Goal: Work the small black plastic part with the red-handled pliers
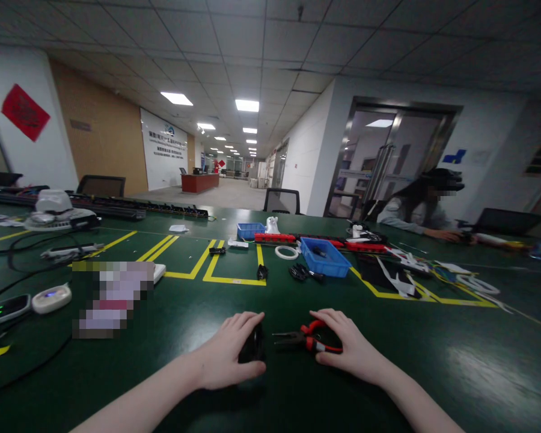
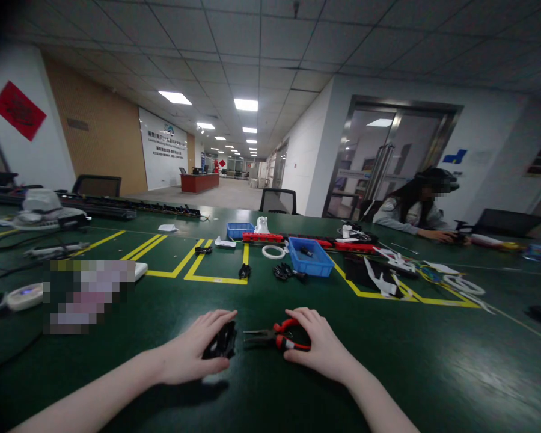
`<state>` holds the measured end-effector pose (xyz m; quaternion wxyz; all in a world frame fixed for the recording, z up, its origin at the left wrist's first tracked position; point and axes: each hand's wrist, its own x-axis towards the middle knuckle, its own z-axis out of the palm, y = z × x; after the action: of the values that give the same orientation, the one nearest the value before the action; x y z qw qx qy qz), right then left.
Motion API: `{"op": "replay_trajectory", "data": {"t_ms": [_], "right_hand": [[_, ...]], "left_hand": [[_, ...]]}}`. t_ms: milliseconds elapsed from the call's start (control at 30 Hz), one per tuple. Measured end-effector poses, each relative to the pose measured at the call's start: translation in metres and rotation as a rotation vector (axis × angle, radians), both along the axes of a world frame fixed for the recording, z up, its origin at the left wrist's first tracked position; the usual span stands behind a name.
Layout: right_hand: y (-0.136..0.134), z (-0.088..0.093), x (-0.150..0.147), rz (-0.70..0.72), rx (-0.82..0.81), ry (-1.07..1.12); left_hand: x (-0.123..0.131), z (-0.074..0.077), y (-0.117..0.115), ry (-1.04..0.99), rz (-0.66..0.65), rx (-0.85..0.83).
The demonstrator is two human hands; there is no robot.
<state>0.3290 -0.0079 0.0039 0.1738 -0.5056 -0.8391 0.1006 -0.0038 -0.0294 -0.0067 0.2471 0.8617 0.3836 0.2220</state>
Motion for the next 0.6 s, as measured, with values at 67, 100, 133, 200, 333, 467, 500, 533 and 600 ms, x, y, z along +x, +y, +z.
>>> {"op": "replay_trajectory", "data": {"t_ms": [67,100,133,200,333,467,500,533,600], "right_hand": [[0.0010,-0.0022,-0.0004,0.013,0.017,0.009],[0.0012,-0.0025,-0.0008,0.016,0.021,0.019],[0.0012,-0.0023,-0.0014,0.012,0.024,0.033],[0.0001,-0.0007,-0.0027,-0.003,0.020,0.060],[-0.0043,0.0041,-0.0055,0.003,0.017,0.088],[-0.0066,0.0053,-0.0068,0.001,0.034,0.082],[-0.0068,0.0051,-0.0071,0.004,0.038,0.082],[-0.0069,0.0049,-0.0074,0.007,0.042,0.082],[-0.0073,0.0047,-0.0084,0.009,0.056,0.080]], "left_hand": [[0.0005,0.0001,-0.0029,-0.014,0.016,-0.035],[0.0008,0.0004,-0.0034,-0.032,0.016,-0.055],[0.0010,0.0008,-0.0034,-0.055,0.011,-0.074],[0.0012,0.0018,-0.0022,-0.109,-0.006,-0.106],[0.0013,0.0025,0.0024,-0.179,-0.041,-0.117],[0.0035,0.0005,0.0048,-0.198,-0.059,-0.107],[0.0044,0.0000,0.0046,-0.198,-0.060,-0.106],[0.0053,-0.0004,0.0044,-0.196,-0.059,-0.109],[0.0067,-0.0010,0.0037,-0.197,-0.052,-0.120]]}}
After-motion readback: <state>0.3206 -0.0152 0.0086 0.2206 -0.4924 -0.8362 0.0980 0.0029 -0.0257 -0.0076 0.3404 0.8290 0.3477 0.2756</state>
